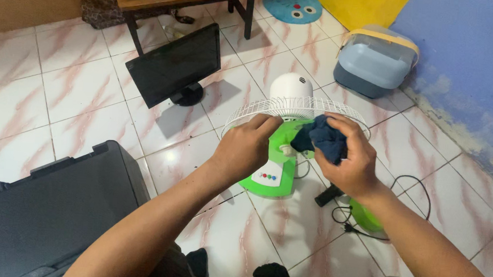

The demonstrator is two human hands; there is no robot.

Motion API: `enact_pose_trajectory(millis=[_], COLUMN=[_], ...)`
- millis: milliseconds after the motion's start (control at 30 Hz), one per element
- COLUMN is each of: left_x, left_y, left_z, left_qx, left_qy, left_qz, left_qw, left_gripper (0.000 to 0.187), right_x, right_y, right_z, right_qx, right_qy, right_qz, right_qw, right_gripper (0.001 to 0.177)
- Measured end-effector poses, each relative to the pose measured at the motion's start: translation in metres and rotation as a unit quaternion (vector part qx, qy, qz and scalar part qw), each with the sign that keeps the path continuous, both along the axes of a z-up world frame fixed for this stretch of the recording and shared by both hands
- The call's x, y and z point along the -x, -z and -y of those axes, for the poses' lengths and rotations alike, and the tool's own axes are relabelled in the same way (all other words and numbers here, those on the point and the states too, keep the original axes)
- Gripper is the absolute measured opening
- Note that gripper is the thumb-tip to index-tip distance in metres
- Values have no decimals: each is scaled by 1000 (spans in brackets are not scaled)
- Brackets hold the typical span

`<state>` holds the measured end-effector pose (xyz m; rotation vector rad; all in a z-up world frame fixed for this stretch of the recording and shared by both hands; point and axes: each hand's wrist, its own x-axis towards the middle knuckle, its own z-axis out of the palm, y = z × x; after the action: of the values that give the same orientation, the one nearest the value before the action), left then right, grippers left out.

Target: The person cleans the grill and motor housing of a green and white electric fan using a blue cloth.

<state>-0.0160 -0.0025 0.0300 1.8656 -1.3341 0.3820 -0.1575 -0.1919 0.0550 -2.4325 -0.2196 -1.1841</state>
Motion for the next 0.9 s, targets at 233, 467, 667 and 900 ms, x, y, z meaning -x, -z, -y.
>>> enact_pose_trajectory(millis=[233, 467, 667, 900], left_x=[6, 2, -6, 5], left_y=[-7, 0, 3, -1], left_z=[-1, 7, -4, -11], left_qx=[14, 10, 14, -101], left_qy=[18, 29, -43, -154], left_qz=[45, 21, 9, 160], left_qw=[999, 999, 999, 970], left_gripper=[34, 26, 16, 16], right_x=[-17, -15, 21, 70], right_y=[4, 11, -3, 1], right_z=[3, 15, 73, 101], right_qx=[127, 233, 163, -115], right_qy=[21, 116, 221, 132], right_qz=[-1, -5, 23, -73], right_qw=[992, 965, 961, 982], right_gripper=[40, 27, 26, 16])
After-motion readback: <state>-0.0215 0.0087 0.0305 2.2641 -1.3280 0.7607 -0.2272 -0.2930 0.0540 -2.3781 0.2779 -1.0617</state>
